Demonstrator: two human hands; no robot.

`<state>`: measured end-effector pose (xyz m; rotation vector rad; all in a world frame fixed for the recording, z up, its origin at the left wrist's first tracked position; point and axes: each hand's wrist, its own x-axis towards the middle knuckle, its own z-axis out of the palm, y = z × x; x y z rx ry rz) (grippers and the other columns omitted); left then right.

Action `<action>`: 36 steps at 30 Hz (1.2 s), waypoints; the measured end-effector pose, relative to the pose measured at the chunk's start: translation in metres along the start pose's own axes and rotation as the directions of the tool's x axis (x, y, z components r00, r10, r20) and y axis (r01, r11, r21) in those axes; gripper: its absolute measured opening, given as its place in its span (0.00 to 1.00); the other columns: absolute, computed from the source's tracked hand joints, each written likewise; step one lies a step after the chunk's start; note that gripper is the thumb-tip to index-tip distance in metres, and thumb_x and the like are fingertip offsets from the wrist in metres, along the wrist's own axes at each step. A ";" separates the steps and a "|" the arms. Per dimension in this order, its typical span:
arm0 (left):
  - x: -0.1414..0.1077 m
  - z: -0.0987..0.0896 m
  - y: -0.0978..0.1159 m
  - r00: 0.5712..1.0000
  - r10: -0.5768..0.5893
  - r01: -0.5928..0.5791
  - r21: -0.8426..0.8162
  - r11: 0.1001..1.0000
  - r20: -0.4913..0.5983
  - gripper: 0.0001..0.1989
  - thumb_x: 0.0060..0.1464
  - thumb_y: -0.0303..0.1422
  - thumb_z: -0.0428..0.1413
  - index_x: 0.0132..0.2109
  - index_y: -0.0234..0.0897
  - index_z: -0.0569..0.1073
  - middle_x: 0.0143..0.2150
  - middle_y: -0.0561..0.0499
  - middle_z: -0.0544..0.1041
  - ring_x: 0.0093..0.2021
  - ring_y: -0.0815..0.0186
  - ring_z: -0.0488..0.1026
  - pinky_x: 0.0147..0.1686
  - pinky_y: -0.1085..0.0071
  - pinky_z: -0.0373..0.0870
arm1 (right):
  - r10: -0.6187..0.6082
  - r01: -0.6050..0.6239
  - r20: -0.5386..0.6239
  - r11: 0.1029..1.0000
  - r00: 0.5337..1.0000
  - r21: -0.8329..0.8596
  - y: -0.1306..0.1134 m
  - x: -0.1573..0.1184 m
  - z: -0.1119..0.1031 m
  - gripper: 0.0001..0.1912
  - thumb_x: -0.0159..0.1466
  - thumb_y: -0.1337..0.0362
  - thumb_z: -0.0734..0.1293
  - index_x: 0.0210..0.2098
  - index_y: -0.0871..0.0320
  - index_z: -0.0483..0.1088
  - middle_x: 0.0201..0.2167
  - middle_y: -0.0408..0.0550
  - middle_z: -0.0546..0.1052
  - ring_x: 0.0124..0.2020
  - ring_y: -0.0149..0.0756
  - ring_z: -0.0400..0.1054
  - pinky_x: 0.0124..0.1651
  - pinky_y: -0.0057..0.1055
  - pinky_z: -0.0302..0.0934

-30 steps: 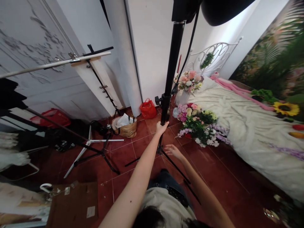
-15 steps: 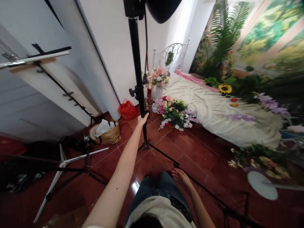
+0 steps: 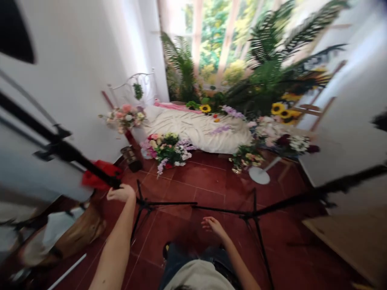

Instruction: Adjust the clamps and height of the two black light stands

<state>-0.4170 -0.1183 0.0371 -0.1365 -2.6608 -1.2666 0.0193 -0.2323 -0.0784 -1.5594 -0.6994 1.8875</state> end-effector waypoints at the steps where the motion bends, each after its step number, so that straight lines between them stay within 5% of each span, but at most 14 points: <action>1: -0.032 0.007 -0.004 0.999 -0.031 0.030 0.019 0.999 0.033 0.18 0.51 0.31 0.52 0.47 0.33 0.55 0.45 0.39 0.62 0.50 0.52 0.64 0.47 0.58 0.63 | -0.004 0.005 -0.047 1.000 0.999 0.022 -0.004 -0.006 -0.023 0.12 0.53 0.55 0.69 0.30 0.57 0.69 0.27 0.48 0.78 0.25 0.34 0.73 0.26 0.27 0.63; 5: -0.196 0.027 -0.007 0.940 -0.036 0.025 0.037 0.999 0.338 0.20 0.45 0.30 0.57 0.43 0.35 0.56 0.46 0.38 0.61 0.52 0.49 0.63 0.46 0.57 0.64 | -0.002 0.075 -0.317 0.973 0.948 0.217 -0.021 -0.040 -0.138 0.14 0.59 0.53 0.64 0.29 0.58 0.70 0.28 0.50 0.78 0.23 0.31 0.72 0.24 0.24 0.61; 7: -0.289 0.028 0.007 0.820 0.051 -0.027 -0.050 0.998 0.570 0.18 0.44 0.29 0.58 0.40 0.36 0.58 0.42 0.42 0.64 0.49 0.52 0.66 0.43 0.59 0.66 | 0.039 0.118 -0.402 0.926 0.915 0.358 -0.032 -0.061 -0.200 0.16 0.61 0.51 0.61 0.29 0.58 0.69 0.28 0.49 0.78 0.22 0.29 0.71 0.23 0.23 0.60; 8: -0.336 0.027 0.019 0.707 0.101 -0.008 -0.135 0.991 0.700 0.16 0.44 0.27 0.57 0.39 0.36 0.59 0.39 0.46 0.65 0.44 0.57 0.70 0.41 0.62 0.67 | 0.062 0.141 -0.425 0.891 0.903 0.431 -0.038 -0.072 -0.229 0.17 0.61 0.50 0.61 0.29 0.58 0.68 0.26 0.48 0.78 0.20 0.28 0.69 0.22 0.23 0.59; 10: -0.427 0.019 0.048 0.363 0.251 0.111 -0.310 0.944 0.897 0.10 0.46 0.27 0.54 0.37 0.36 0.61 0.32 0.52 0.67 0.33 0.64 0.72 0.36 0.65 0.69 | 0.073 0.221 -0.444 0.788 0.893 0.574 -0.053 -0.092 -0.282 0.16 0.61 0.52 0.62 0.26 0.57 0.65 0.21 0.44 0.75 0.17 0.25 0.65 0.20 0.21 0.57; 12: -0.511 0.005 0.084 0.012 0.455 0.207 -0.447 0.870 0.891 0.08 0.47 0.28 0.54 0.36 0.35 0.64 0.30 0.53 0.70 0.30 0.67 0.72 0.36 0.66 0.70 | 0.000 0.320 -0.413 0.631 0.911 0.707 -0.070 -0.109 -0.327 0.14 0.61 0.56 0.64 0.23 0.57 0.61 0.16 0.39 0.70 0.14 0.23 0.61 0.18 0.20 0.54; 13: -0.550 -0.004 0.103 -0.127 0.538 0.245 -0.499 0.831 0.833 0.07 0.47 0.30 0.55 0.35 0.35 0.65 0.30 0.52 0.71 0.31 0.67 0.72 0.37 0.66 0.70 | -0.068 0.351 -0.376 0.541 0.924 0.764 -0.079 -0.117 -0.346 0.14 0.61 0.60 0.64 0.22 0.57 0.59 0.15 0.37 0.67 0.14 0.23 0.59 0.18 0.19 0.53; 15: -0.620 -0.026 0.139 -0.312 0.658 0.317 -0.577 0.752 0.686 0.10 0.45 0.34 0.58 0.34 0.35 0.68 0.30 0.51 0.73 0.33 0.67 0.73 0.40 0.66 0.70 | -0.214 0.344 -0.280 0.380 0.936 0.858 -0.098 -0.131 -0.378 0.12 0.60 0.66 0.63 0.22 0.57 0.57 0.15 0.36 0.64 0.15 0.22 0.57 0.18 0.18 0.52; 17: -0.677 -0.051 0.170 -0.421 0.735 0.376 -0.635 0.675 0.532 0.14 0.44 0.36 0.60 0.37 0.34 0.69 0.34 0.48 0.75 0.37 0.66 0.74 0.45 0.65 0.69 | -0.314 0.280 -0.188 0.279 0.931 0.918 -0.118 -0.140 -0.401 0.10 0.59 0.71 0.61 0.23 0.57 0.58 0.16 0.36 0.64 0.15 0.22 0.57 0.18 0.18 0.53; 19: -0.724 -0.076 0.195 -0.465 0.781 0.420 -0.673 0.609 0.417 0.20 0.43 0.37 0.62 0.43 0.35 0.69 0.41 0.45 0.75 0.43 0.65 0.73 0.48 0.64 0.67 | -0.370 0.218 -0.124 0.225 0.921 0.950 -0.140 -0.144 -0.415 0.08 0.60 0.72 0.60 0.25 0.57 0.60 0.18 0.37 0.65 0.16 0.21 0.57 0.17 0.16 0.53; 21: -0.760 -0.096 0.213 -0.464 0.814 0.444 -0.704 0.555 0.350 0.25 0.40 0.36 0.64 0.47 0.36 0.68 0.46 0.44 0.74 0.47 0.64 0.72 0.50 0.64 0.66 | -0.420 0.185 -0.078 0.223 0.904 0.957 -0.162 -0.146 -0.424 0.07 0.61 0.70 0.60 0.27 0.57 0.62 0.19 0.37 0.66 0.17 0.21 0.57 0.17 0.15 0.53; 25: -0.810 -0.118 0.231 -0.477 0.826 0.472 -0.705 0.529 0.300 0.26 0.39 0.39 0.65 0.45 0.35 0.69 0.40 0.46 0.76 0.39 0.66 0.74 0.44 0.67 0.69 | -0.490 0.180 -0.016 0.290 0.871 0.940 -0.195 -0.145 -0.436 0.06 0.64 0.64 0.60 0.31 0.57 0.64 0.19 0.37 0.66 0.18 0.22 0.57 0.17 0.14 0.53; 31: -0.831 -0.124 0.233 -0.444 0.779 0.397 -0.682 0.613 0.442 0.20 0.39 0.45 0.63 0.34 0.34 0.73 0.24 0.53 0.73 0.23 0.71 0.71 0.26 0.73 0.69 | -0.483 0.158 0.035 0.353 0.875 0.922 -0.211 -0.145 -0.450 0.12 0.66 0.60 0.58 0.27 0.58 0.63 0.20 0.38 0.67 0.18 0.21 0.57 0.15 0.13 0.53; 36: -0.831 -0.131 0.232 -0.374 0.726 0.201 -0.713 0.671 0.578 0.18 0.42 0.46 0.61 0.24 0.33 0.71 0.18 0.51 0.71 0.22 0.69 0.70 0.24 0.75 0.64 | -0.482 0.220 -0.035 0.332 0.875 0.917 -0.218 -0.152 -0.450 0.10 0.67 0.65 0.56 0.31 0.57 0.65 0.22 0.38 0.68 0.20 0.20 0.59 0.17 0.10 0.55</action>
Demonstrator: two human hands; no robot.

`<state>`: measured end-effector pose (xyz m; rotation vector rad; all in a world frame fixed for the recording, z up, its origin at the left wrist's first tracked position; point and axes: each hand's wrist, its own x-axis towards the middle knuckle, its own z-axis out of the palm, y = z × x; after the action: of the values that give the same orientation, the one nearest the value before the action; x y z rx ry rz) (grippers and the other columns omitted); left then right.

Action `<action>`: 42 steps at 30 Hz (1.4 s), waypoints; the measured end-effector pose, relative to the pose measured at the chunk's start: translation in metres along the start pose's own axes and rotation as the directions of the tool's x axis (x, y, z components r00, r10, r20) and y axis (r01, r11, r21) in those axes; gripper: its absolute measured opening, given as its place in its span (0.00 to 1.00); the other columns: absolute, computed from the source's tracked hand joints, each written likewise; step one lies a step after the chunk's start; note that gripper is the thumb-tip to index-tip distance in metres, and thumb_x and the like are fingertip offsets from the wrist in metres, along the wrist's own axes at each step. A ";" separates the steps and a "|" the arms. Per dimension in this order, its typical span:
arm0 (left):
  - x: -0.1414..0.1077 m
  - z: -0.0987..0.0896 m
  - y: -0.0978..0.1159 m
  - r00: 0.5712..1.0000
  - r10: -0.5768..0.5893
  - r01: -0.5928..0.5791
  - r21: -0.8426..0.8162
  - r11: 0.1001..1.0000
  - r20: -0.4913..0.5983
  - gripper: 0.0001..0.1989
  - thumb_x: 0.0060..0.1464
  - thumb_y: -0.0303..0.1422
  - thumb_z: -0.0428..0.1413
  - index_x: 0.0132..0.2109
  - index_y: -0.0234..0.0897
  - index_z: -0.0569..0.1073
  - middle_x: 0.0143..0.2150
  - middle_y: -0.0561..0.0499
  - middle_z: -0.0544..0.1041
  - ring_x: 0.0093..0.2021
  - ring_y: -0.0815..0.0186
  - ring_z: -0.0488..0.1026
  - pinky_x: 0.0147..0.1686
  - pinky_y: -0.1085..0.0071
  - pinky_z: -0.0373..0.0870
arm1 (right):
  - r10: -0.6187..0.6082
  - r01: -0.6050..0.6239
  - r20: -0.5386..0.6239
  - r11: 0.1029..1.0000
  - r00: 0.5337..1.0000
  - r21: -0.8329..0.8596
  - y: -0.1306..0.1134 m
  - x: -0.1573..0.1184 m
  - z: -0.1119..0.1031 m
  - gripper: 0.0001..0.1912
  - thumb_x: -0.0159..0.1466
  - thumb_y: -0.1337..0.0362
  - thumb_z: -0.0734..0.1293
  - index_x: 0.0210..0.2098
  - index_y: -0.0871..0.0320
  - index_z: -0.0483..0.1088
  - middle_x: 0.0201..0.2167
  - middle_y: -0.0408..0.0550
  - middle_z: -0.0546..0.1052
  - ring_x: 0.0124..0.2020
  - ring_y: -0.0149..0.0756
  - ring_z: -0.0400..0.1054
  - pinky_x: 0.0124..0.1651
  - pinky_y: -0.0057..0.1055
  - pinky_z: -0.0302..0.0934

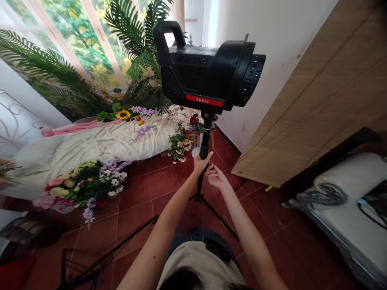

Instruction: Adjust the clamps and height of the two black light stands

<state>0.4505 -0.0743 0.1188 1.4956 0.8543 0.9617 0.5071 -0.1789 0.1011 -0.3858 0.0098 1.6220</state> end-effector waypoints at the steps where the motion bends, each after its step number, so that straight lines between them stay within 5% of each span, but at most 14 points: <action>1: -0.001 0.001 0.001 1.000 -0.016 0.017 0.030 0.999 -0.025 0.19 0.43 0.46 0.60 0.22 0.33 0.71 0.18 0.51 0.71 0.23 0.69 0.70 0.24 0.75 0.64 | -0.001 0.001 -0.010 1.000 1.000 0.009 -0.001 -0.001 0.002 0.10 0.67 0.66 0.56 0.31 0.57 0.64 0.22 0.38 0.68 0.20 0.20 0.59 0.17 0.09 0.55; 12: 0.000 0.001 0.010 0.997 -0.069 0.075 0.189 0.979 -0.037 0.14 0.50 0.36 0.57 0.20 0.34 0.69 0.19 0.46 0.73 0.33 0.63 0.73 0.32 0.73 0.64 | 0.066 -0.064 0.070 0.998 0.995 -0.028 -0.014 0.001 -0.005 0.06 0.65 0.71 0.58 0.33 0.57 0.63 0.23 0.37 0.68 0.22 0.19 0.62 0.18 0.07 0.58; 19: -0.005 0.003 0.015 0.997 -0.060 0.068 0.145 0.987 -0.057 0.15 0.51 0.32 0.55 0.19 0.35 0.67 0.17 0.46 0.71 0.32 0.64 0.72 0.33 0.73 0.64 | 0.186 -0.208 0.169 0.970 0.968 0.124 -0.019 -0.003 -0.009 0.08 0.66 0.72 0.55 0.32 0.58 0.62 0.24 0.36 0.70 0.23 0.17 0.65 0.21 0.07 0.62; 25: -0.004 0.004 0.015 0.996 -0.064 0.070 0.091 0.993 -0.067 0.13 0.48 0.31 0.57 0.19 0.36 0.66 0.15 0.49 0.69 0.29 0.65 0.72 0.30 0.74 0.65 | 0.004 -0.059 -0.156 0.935 0.988 -0.351 -0.017 0.007 -0.008 0.06 0.64 0.66 0.63 0.30 0.59 0.64 0.22 0.41 0.72 0.18 0.20 0.64 0.18 0.11 0.63; 28: -0.003 0.005 0.013 0.996 -0.063 0.068 0.060 0.996 -0.069 0.13 0.46 0.31 0.59 0.19 0.36 0.66 0.14 0.49 0.68 0.28 0.64 0.72 0.28 0.74 0.65 | -0.195 0.011 -0.248 0.806 0.949 -0.591 -0.009 0.008 -0.006 0.10 0.63 0.60 0.65 0.30 0.61 0.66 0.22 0.46 0.74 0.18 0.23 0.65 0.19 0.17 0.64; 30: -0.003 0.006 0.010 0.996 -0.062 0.065 0.046 0.997 -0.071 0.13 0.45 0.32 0.59 0.18 0.36 0.66 0.14 0.50 0.68 0.27 0.64 0.72 0.27 0.73 0.65 | -0.334 0.060 -0.206 0.639 0.920 -0.767 -0.003 0.005 -0.005 0.13 0.62 0.56 0.64 0.31 0.60 0.66 0.23 0.47 0.74 0.18 0.26 0.65 0.20 0.21 0.65; 33: -0.001 0.007 0.004 0.996 -0.061 0.064 0.037 0.997 -0.068 0.13 0.44 0.33 0.60 0.18 0.36 0.66 0.13 0.50 0.67 0.26 0.64 0.72 0.25 0.73 0.66 | -0.498 0.119 -0.027 0.259 0.867 -0.958 0.001 -0.005 -0.005 0.10 0.61 0.56 0.65 0.33 0.57 0.66 0.25 0.46 0.74 0.22 0.30 0.67 0.23 0.25 0.64; 35: 0.000 0.008 -0.001 0.996 -0.055 0.057 0.027 0.998 -0.070 0.13 0.44 0.34 0.60 0.18 0.37 0.67 0.13 0.51 0.67 0.25 0.64 0.72 0.25 0.73 0.67 | -0.599 0.124 0.124 -0.042 0.791 -0.991 -0.001 -0.013 -0.007 0.07 0.60 0.59 0.66 0.35 0.54 0.68 0.30 0.47 0.74 0.30 0.34 0.70 0.27 0.26 0.64; 37: 0.001 0.010 -0.006 0.996 -0.038 0.038 0.004 0.999 -0.078 0.13 0.43 0.34 0.60 0.18 0.37 0.66 0.13 0.52 0.66 0.25 0.64 0.72 0.24 0.73 0.67 | -0.652 0.115 0.251 -0.245 0.715 -0.963 -0.004 -0.019 -0.011 0.09 0.59 0.61 0.66 0.40 0.51 0.68 0.39 0.48 0.74 0.38 0.37 0.69 0.32 0.27 0.63; 39: 0.002 0.011 -0.010 0.996 -0.031 0.029 -0.022 0.999 -0.085 0.13 0.43 0.34 0.60 0.18 0.37 0.66 0.13 0.52 0.66 0.24 0.64 0.72 0.24 0.74 0.67 | -0.682 0.087 0.292 -0.319 0.671 -0.944 -0.007 -0.022 -0.016 0.12 0.60 0.59 0.64 0.43 0.51 0.67 0.42 0.49 0.73 0.40 0.38 0.69 0.36 0.29 0.63; 42: 0.002 0.012 -0.013 0.996 -0.059 0.055 -0.052 0.997 -0.072 0.12 0.43 0.34 0.60 0.18 0.36 0.67 0.13 0.51 0.67 0.23 0.64 0.72 0.22 0.74 0.67 | -0.705 0.001 0.162 -0.223 0.690 -0.975 -0.009 -0.019 -0.021 0.18 0.64 0.50 0.57 0.37 0.56 0.69 0.32 0.49 0.74 0.32 0.38 0.69 0.34 0.33 0.63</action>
<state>0.4624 -0.0754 0.1058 1.3934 0.9145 0.9936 0.5216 -0.2016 0.0884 -1.8499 -0.9829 0.4063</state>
